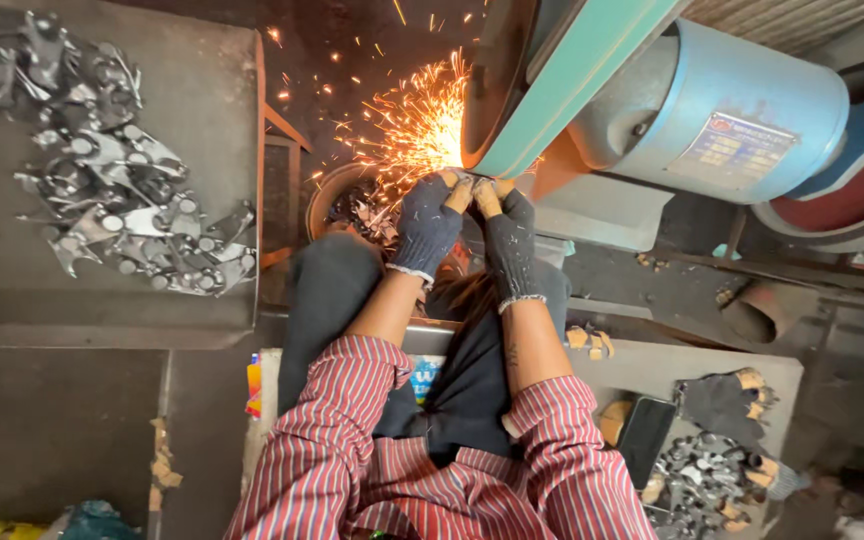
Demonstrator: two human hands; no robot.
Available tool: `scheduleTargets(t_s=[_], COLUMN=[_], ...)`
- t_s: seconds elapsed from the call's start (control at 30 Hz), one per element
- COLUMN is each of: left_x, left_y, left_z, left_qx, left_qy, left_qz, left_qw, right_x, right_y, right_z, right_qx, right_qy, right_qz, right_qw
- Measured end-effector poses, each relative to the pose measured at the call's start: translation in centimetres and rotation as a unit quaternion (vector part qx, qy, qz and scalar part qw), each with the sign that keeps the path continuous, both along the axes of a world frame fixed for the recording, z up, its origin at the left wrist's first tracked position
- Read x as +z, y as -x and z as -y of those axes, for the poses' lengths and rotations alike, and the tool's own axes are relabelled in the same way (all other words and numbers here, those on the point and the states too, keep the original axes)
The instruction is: The person sits at a belt grinder and grinds small metal castings one at a time, holding each piece by hand against the moving belt to remove excess material while sparks fly. Finished pieces are placed on a metal tray beside them, and a bowl below catches ground pieces and debris.
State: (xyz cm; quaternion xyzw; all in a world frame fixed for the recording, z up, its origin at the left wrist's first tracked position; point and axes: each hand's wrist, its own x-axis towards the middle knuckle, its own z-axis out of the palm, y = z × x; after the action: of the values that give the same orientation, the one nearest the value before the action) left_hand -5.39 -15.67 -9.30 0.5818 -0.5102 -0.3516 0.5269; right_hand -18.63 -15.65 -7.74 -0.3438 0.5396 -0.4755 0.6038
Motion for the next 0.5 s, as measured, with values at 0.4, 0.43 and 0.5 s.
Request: scheduleTargets(t_s=[0.4,0.43,0.5], left_x=[-1.2,-1.3,-1.2], left_y=[3.1,3.2,3.4], left_z=[0.2,0.2,0.4], left_qx=[-0.008,-0.013,-0.019], left_qy=[-0.080,-0.079,-0.074], left_qz=[0.057,0.062,0.076], left_qw=[0.995,0.995,0.994], right_x=[-0.2,-0.1,0.0], right_y=[1.3,1.3,1.3], right_z=[-0.3,-0.3,-0.4], right_qx=[-0.044,-0.043,-0.042], right_qy=[-0.035,-0.039,-0.027], right_qz=[0.047,0.039,0.066], right_qw=[0.997,0.998,0.997])
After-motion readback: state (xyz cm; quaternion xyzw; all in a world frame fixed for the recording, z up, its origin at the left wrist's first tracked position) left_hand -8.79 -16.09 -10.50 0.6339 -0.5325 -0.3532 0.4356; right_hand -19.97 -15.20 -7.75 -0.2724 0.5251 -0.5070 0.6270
